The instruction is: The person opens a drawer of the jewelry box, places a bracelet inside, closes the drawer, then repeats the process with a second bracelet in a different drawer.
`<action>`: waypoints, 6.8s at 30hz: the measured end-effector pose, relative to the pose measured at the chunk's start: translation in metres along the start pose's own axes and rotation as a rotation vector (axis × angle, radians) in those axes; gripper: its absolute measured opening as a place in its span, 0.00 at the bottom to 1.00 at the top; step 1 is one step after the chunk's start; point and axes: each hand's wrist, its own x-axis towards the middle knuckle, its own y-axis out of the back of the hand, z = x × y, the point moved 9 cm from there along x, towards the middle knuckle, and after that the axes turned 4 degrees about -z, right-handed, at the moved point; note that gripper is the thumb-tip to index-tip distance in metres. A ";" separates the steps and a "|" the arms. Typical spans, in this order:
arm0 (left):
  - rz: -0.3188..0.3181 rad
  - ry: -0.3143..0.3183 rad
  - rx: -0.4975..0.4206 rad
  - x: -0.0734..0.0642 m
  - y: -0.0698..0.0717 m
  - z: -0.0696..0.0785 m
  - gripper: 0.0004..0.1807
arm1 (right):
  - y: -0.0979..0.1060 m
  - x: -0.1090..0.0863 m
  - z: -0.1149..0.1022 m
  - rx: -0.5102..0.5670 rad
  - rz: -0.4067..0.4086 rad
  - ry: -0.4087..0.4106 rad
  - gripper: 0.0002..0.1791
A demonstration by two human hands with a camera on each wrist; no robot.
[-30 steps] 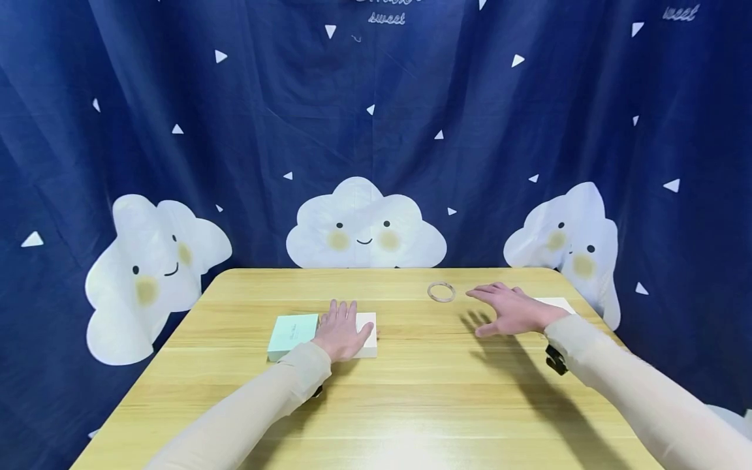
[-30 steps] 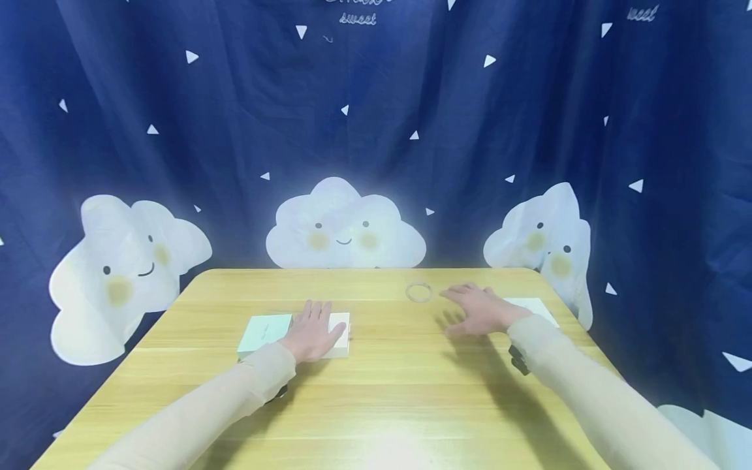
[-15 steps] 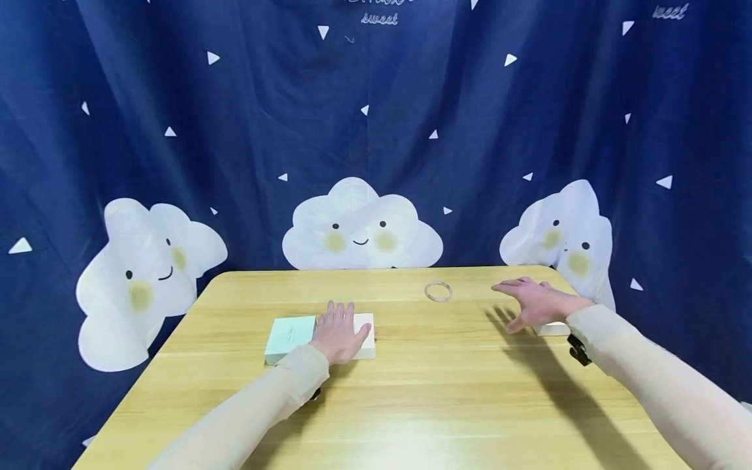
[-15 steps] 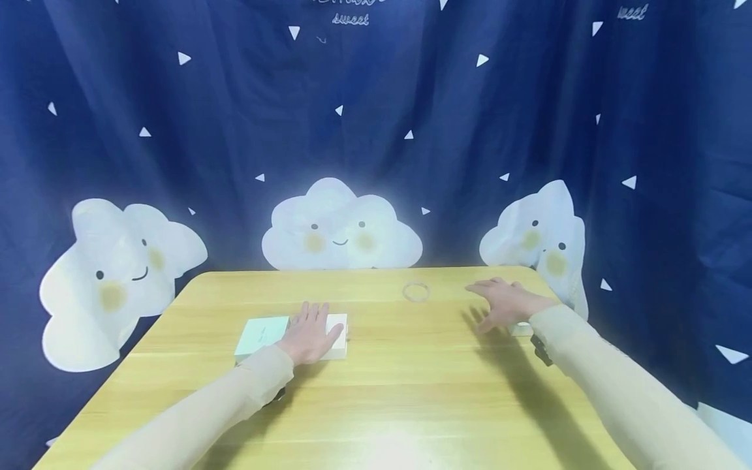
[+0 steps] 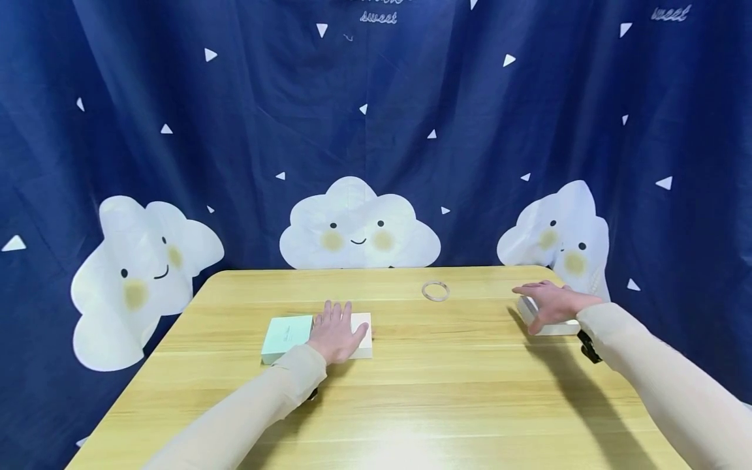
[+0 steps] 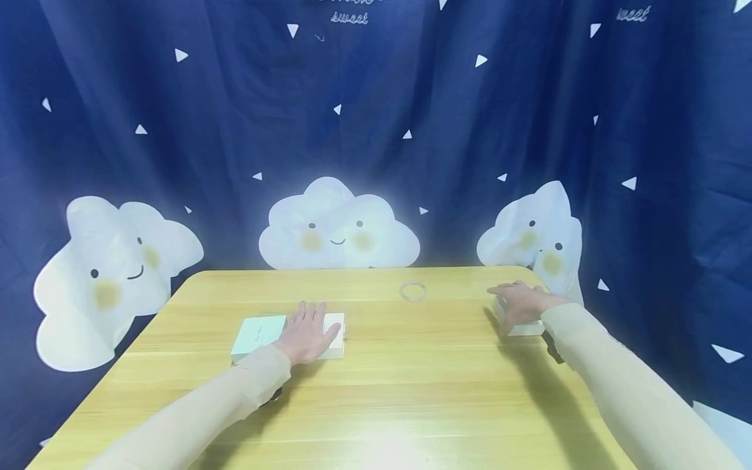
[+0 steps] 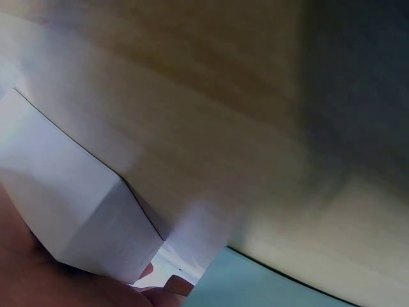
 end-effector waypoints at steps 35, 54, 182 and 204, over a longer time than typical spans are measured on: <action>-0.001 -0.002 0.037 0.003 -0.003 -0.002 0.45 | -0.013 0.002 0.036 -0.034 -0.068 -0.071 0.53; 0.021 -0.001 0.042 0.002 -0.002 -0.003 0.46 | -0.013 0.003 0.037 -0.056 -0.031 -0.049 0.52; 0.041 0.018 0.023 -0.003 0.001 0.000 0.44 | 0.012 0.048 -0.190 -0.263 0.097 0.316 0.50; 0.020 0.029 0.032 0.000 -0.002 -0.002 0.44 | -0.004 0.069 -0.212 -0.271 0.072 0.297 0.48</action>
